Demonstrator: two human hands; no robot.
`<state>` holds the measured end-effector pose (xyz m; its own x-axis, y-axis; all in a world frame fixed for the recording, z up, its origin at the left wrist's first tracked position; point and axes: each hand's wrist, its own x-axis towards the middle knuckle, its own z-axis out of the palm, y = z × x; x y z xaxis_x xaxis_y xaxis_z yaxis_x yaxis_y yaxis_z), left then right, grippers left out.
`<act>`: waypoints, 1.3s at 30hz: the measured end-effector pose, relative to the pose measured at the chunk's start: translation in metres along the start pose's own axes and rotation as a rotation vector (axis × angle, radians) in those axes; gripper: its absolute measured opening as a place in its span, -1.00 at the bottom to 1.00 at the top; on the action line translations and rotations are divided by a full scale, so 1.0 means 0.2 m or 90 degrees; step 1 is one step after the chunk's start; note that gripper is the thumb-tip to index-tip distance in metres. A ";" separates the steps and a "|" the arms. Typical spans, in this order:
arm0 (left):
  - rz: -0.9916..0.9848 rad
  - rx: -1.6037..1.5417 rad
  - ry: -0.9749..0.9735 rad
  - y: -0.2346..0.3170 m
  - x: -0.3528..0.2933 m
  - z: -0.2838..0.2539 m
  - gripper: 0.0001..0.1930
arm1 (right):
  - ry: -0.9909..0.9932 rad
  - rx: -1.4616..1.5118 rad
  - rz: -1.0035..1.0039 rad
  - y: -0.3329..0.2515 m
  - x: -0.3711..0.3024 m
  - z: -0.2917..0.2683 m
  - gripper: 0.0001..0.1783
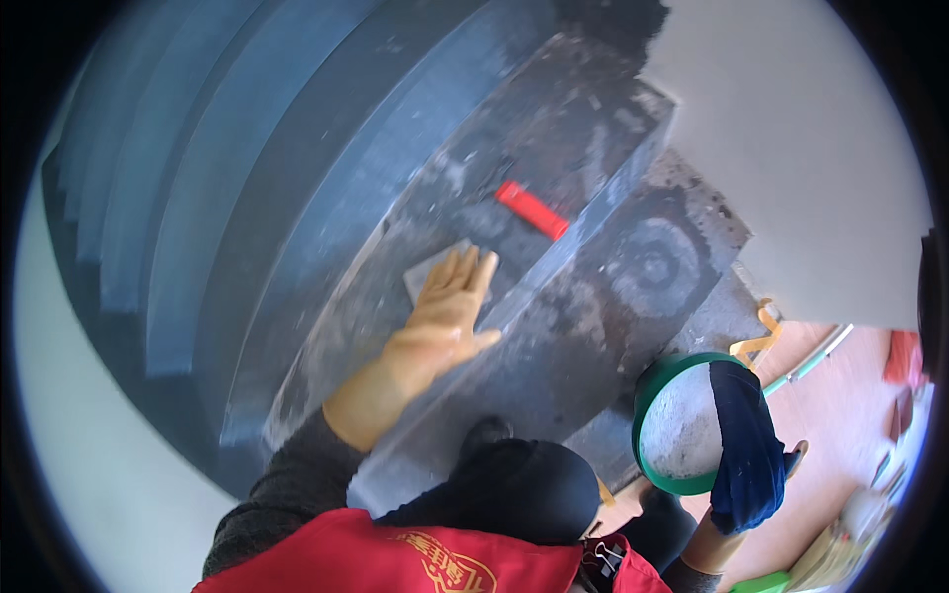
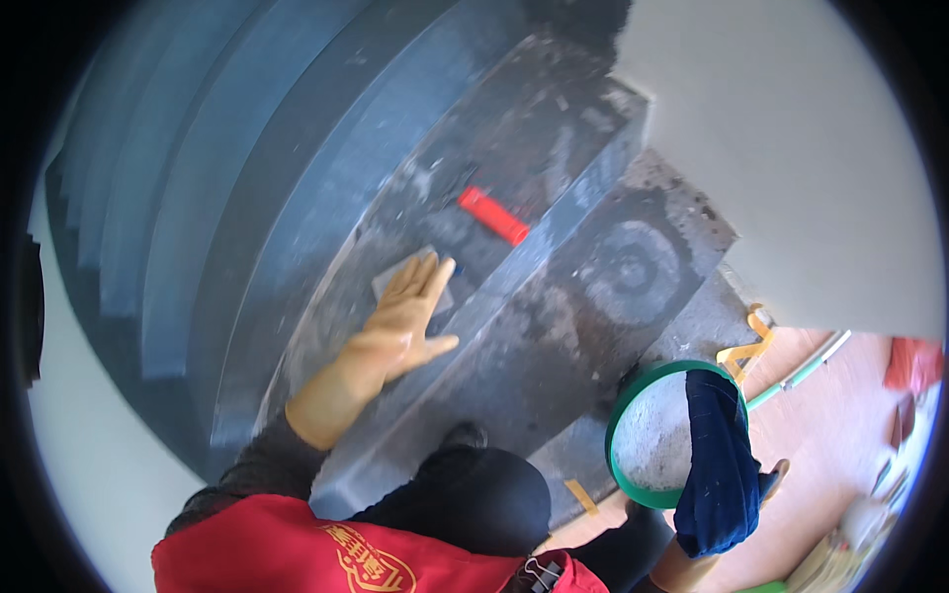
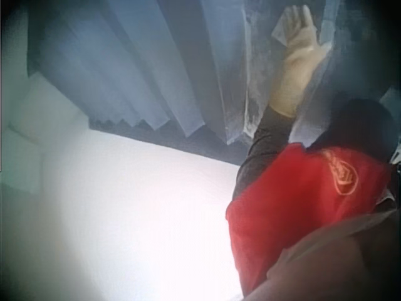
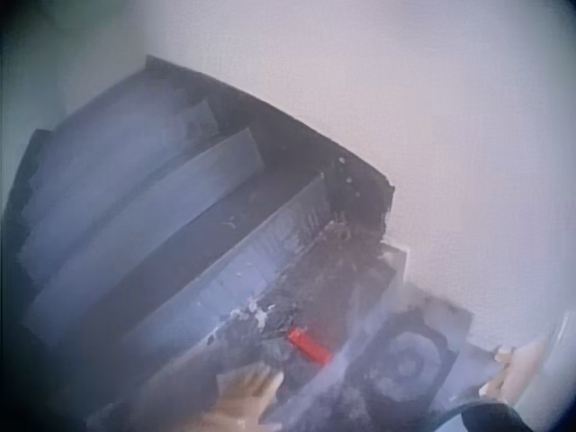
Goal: The person cleans a spiral staircase by scraping residue from the steps with a scraper, then wiping the surfaces with a blue cloth. The person repeatedly dips the cloth into a green bucket of soapy water and scrubs multiple steps, moving downward along the staircase.
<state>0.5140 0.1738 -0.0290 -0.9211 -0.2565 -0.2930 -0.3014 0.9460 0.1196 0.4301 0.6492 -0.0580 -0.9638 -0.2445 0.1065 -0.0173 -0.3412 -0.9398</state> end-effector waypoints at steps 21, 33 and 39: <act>0.016 0.108 0.104 -0.19 -0.01 0.14 0.21 | 0.467 -0.014 0.229 0.05 -0.26 0.18 -0.73; 0.081 0.157 0.065 -0.20 -0.13 0.08 -0.09 | 0.345 -0.676 0.319 0.40 -0.30 0.06 -0.34; 0.495 -0.192 0.156 0.41 0.16 0.09 -0.52 | 0.065 -0.979 0.503 0.52 -0.28 -0.03 -0.14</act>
<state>0.4647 0.2459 -0.0448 -0.9098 0.3720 0.1842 0.4144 0.7869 0.4573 0.4808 0.6336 -0.1639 -0.8742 0.1623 -0.4576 0.2702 0.9456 -0.1809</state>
